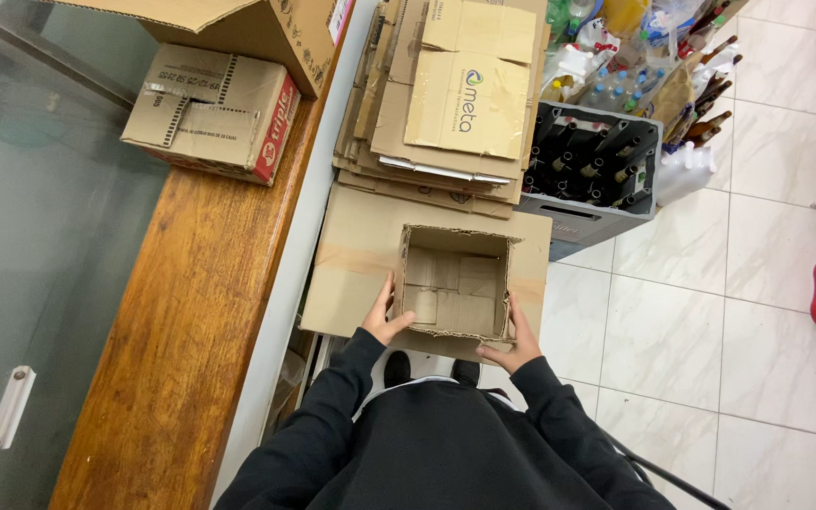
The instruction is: The person folds several cardboard boxes by hand and stacks them on a wooden shelf.
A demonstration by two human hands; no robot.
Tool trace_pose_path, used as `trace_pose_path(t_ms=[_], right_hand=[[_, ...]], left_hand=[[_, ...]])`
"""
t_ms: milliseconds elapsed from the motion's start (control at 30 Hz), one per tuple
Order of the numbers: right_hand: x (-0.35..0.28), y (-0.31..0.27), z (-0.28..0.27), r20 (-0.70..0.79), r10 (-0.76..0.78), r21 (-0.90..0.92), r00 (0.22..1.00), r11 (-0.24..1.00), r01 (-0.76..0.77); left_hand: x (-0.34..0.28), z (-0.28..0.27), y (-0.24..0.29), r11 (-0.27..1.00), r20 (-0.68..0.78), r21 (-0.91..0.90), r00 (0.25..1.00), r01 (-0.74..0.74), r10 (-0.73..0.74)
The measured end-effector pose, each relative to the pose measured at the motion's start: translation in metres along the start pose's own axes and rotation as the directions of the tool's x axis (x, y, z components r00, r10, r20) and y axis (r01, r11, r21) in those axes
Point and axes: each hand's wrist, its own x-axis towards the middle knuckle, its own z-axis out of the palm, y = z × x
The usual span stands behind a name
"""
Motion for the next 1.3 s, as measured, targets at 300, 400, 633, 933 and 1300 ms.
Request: trace_pose_path(t_ms=[300,400,633,933,1300], right_hand=[[0.016,0.01,-0.007,-0.106,-0.558,-0.418,0.823,0.776,0.472],[0.029,0.013,-0.013,-0.016,-0.443,-0.352,0.896,0.842,0.41],[0.073,0.003,0.001,-0.121,-0.172,-0.609,0.978,0.791,0.064],[0.102,-0.11,0.032,-0.298,-0.056,-0.74,0.953,0.644,-0.194],[0.136,-0.094,0.013,-0.227,0.127,-0.65,0.966,0.718,-0.247]], left_hand=[[0.006,0.006,0.117,0.961,-0.122,0.213,0.981,0.174,-0.151],[0.001,0.004,0.139,0.949,-0.116,0.232,0.975,0.214,-0.192],[-0.024,0.018,0.14,0.945,-0.104,0.308,0.991,0.113,-0.084],[0.0,0.027,0.074,0.859,-0.116,0.511,0.987,-0.041,0.116],[0.006,0.096,0.075,0.286,0.043,0.954,0.988,-0.086,0.151]])
